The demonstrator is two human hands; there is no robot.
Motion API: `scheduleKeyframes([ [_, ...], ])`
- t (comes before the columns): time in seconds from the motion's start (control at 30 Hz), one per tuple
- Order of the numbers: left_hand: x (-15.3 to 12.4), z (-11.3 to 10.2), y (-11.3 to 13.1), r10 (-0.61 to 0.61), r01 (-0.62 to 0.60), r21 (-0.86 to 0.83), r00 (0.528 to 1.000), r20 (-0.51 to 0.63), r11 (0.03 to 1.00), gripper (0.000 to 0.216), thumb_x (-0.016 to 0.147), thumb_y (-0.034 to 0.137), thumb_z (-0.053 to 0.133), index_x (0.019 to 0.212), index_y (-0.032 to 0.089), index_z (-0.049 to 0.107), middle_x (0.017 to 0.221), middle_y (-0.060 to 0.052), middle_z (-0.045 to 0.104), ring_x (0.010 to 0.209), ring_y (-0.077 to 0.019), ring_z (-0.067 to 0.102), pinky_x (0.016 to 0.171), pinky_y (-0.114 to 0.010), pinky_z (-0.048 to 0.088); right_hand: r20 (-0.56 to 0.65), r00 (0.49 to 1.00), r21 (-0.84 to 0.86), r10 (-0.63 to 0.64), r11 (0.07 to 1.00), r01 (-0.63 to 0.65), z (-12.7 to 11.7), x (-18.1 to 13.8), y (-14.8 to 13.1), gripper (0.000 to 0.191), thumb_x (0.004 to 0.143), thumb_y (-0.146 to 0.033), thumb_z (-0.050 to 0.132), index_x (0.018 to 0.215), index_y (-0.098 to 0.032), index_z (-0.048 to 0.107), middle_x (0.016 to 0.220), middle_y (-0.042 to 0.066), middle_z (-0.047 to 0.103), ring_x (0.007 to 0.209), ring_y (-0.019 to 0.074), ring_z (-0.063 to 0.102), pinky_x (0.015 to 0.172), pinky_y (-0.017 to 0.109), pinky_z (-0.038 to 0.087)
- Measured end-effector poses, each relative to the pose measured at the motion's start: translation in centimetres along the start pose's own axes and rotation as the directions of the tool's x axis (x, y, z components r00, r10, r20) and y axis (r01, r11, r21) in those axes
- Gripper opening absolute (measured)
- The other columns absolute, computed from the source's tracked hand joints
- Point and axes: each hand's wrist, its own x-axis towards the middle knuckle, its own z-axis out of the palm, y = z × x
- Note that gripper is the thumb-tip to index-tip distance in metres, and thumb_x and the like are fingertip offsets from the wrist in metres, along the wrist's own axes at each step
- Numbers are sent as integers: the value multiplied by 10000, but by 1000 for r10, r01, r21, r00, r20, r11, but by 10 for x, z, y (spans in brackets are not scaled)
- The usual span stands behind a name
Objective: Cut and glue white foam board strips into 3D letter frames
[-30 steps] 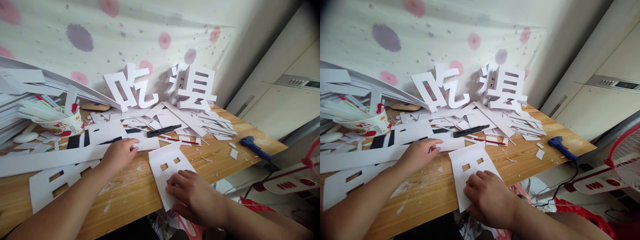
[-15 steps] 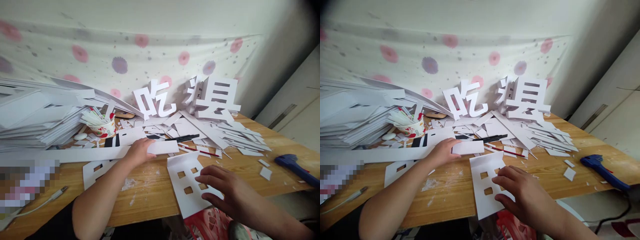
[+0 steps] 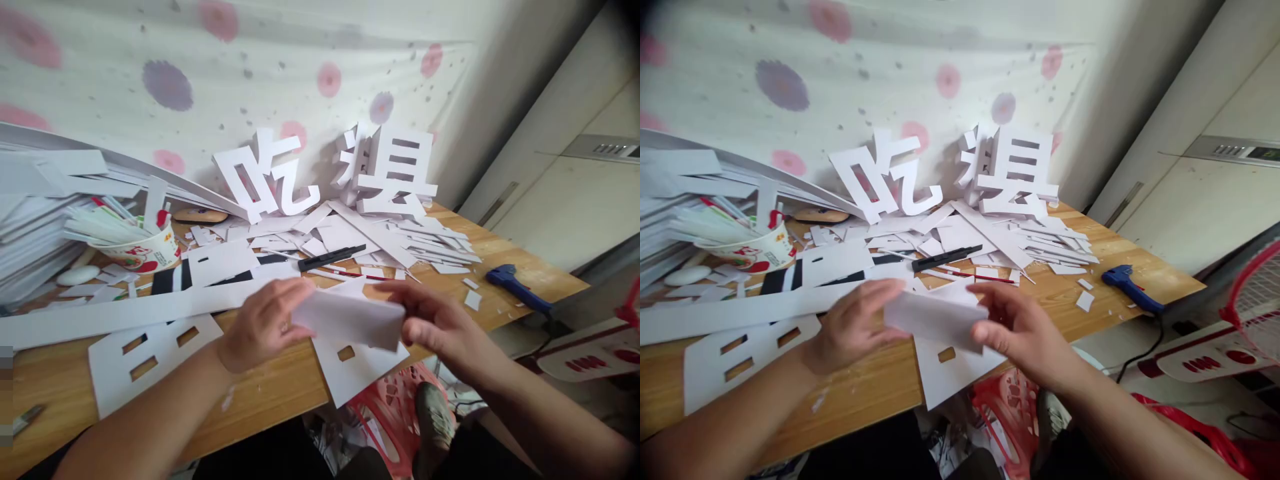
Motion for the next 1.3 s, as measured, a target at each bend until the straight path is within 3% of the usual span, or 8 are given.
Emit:
scheduleKeyframes([
  [0.17, -1, 9, 8, 128, -108, -129, 979, 159, 986, 608, 803, 416, 668, 1337, 229, 445, 1346, -136, 539, 1248, -257, 504, 1057, -414, 419, 166, 981, -279, 105, 959, -56, 20, -12, -3, 159, 876, -293, 546, 887, -180, 657, 756, 21, 661, 652, 124, 581, 555, 217, 442],
  [0.3, 6, 3, -12, -186, 204, -154, 975, 120, 967, 478, 822, 443, 634, 1244, 237, 545, 1264, -99, 597, 1137, -251, 571, 985, -406, 463, 153, 988, -401, -2, 914, 64, 26, -20, 6, 361, 884, -167, 461, 1229, -221, 551, 813, 21, 677, 631, 125, 595, 565, 236, 444],
  [0.4, 9, 5, -19, -443, 470, -167, 879, 177, 867, 227, 897, 325, 512, 1042, 220, 652, 1038, -45, 695, 934, -192, 642, 842, -315, 501, 237, 970, -508, -58, 844, 174, 32, -26, 10, 405, 875, -112, 420, 1244, -238, 530, 818, 30, 653, 654, 148, 593, 579, 263, 447],
  [0.53, 10, 17, -15, -466, 563, -127, 773, 430, 817, 214, 850, 251, 516, 998, 242, 670, 984, -3, 717, 895, -192, 642, 806, -297, 465, 281, 957, -589, -77, 773, 235, 47, -30, 9, 289, 862, -143, 462, 1123, -188, 577, 840, 62, 634, 688, 183, 590, 577, 298, 464],
  [0.73, 8, 24, -10, -512, 603, -52, 716, 476, 796, 163, 823, 253, 511, 892, 222, 655, 855, -4, 699, 785, -193, 623, 709, -284, 429, 355, 931, -587, -84, 755, 292, 59, -33, 1, 380, 805, -244, 617, 1172, -167, 558, 947, 73, 642, 782, 204, 612, 637, 310, 519],
  [0.97, 6, 26, -17, -474, 572, -82, 745, 470, 816, 165, 786, 276, 563, 902, 207, 660, 846, -10, 696, 746, -184, 613, 685, -274, 422, 381, 906, -523, -182, 766, 374, 18, -24, 8, 456, 911, -119, 427, 1349, -242, 452, 998, 67, 664, 806, 175, 617, 676, 300, 505],
  [1.13, 7, 33, -16, -508, 546, 25, 760, 406, 837, 123, 759, 312, 603, 789, 194, 626, 733, -1, 648, 646, -156, 568, 620, -260, 402, 353, 930, -462, -104, 845, 269, -23, -12, 33, 211, 943, -186, 469, 1060, -238, 636, 964, 39, 697, 871, 152, 652, 751, 275, 527],
  [1.3, 13, 39, -13, -535, 534, 101, 778, 330, 839, 109, 759, 245, 568, 670, 181, 574, 690, 3, 611, 609, -127, 524, 612, -248, 389, 363, 926, -454, -99, 850, 269, -26, -14, 41, 190, 937, -174, 480, 1025, -222, 641, 950, 27, 702, 855, 134, 657, 738, 254, 527],
])
